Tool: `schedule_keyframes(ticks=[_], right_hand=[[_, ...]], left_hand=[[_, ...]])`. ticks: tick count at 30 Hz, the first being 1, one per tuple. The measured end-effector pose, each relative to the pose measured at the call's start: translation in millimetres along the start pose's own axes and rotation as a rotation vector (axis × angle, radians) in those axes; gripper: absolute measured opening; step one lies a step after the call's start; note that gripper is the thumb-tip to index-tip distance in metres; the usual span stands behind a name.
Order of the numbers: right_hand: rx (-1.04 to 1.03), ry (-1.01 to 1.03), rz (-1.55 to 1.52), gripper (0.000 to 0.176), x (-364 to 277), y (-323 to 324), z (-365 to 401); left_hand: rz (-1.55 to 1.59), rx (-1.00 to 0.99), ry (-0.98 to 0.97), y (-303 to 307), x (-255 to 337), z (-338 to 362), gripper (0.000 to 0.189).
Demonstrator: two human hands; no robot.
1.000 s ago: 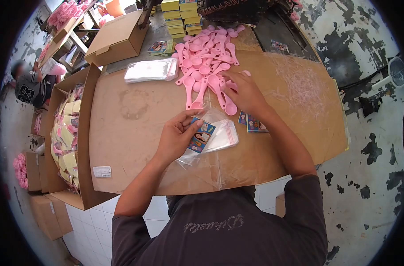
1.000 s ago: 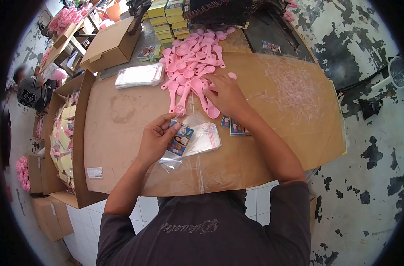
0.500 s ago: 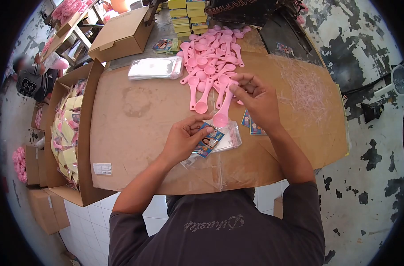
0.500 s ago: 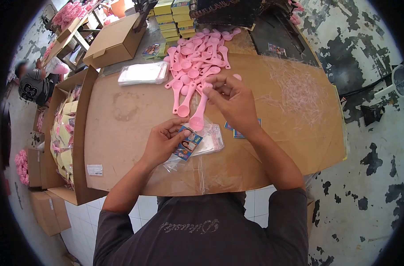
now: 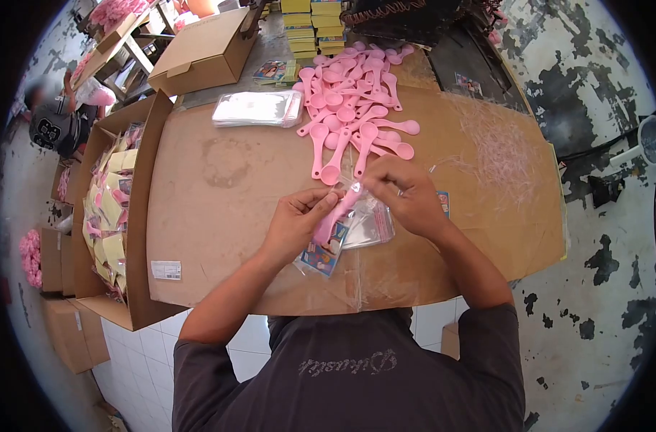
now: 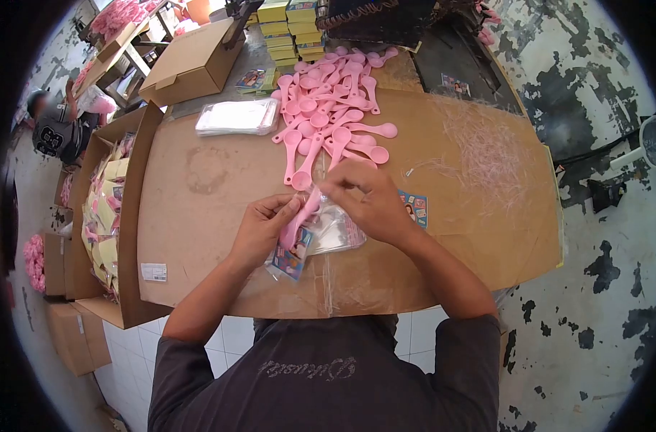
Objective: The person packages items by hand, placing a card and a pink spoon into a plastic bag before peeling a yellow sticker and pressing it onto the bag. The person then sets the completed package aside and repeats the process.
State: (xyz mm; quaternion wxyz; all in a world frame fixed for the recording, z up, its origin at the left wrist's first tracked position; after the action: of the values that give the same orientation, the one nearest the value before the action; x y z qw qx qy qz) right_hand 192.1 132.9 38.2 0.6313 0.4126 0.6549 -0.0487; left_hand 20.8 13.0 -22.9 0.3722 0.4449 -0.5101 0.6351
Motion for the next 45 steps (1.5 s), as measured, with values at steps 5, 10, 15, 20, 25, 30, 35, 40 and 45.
schedule_keyframes(ticks=[5,10,15,20,25,30,35,40,45], right_hand=[[-0.046,-0.078,-0.362,0.016,-3.1,0.4,0.9],[-0.098,0.16,-0.075,0.014,-45.1,3.9,-2.6],[-0.253,0.296,-0.156,0.013,-79.3,29.2,-6.1],[-0.054,0.392,0.636,0.011,-121.0,39.8,5.0],[-0.034,0.218,0.269,0.011,-113.7,35.5,6.6],[0.012,0.165,0.238,0.012,-110.8,33.6,9.3],[0.305,0.415,0.607,0.017,-109.7,22.0,14.7],[0.286,0.515,0.855,0.021,-102.5,3.8,15.6],[0.251,0.504,0.944,0.021,-84.1,-4.2,13.0]], left_hand=[[0.095,-0.131,-0.053,-5.0,3.4,0.2,0.031],[0.127,-0.277,0.034,-8.4,6.2,5.2,0.039],[0.07,-0.314,-0.19,-10.5,26.9,7.0,0.048],[-0.285,-0.322,-0.45,-21.8,59.2,16.7,0.056],[-0.536,-0.282,-0.603,-42.5,78.3,29.2,0.053],[-0.437,-0.258,-0.483,-45.4,75.0,25.8,0.041],[-0.301,-0.183,-0.363,-44.9,70.2,26.1,0.036],[-0.528,-0.166,-0.438,-49.2,64.3,29.6,0.039],[-0.833,-0.215,-0.488,-54.0,64.7,28.9,0.041]])
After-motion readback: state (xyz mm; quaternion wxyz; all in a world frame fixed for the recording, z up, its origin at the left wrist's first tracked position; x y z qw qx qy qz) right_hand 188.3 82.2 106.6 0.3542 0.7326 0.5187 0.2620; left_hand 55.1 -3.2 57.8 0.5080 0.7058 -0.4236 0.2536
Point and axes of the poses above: each hand's wrist, its own z-axis away from the middle knuckle, its own y-axis out of the back of the hand, x = y × z, the point moved 4 cm from there along -z, towards the middle knuckle, and after that the axes turned 7 degrees about -y, right-handed, at the moved point
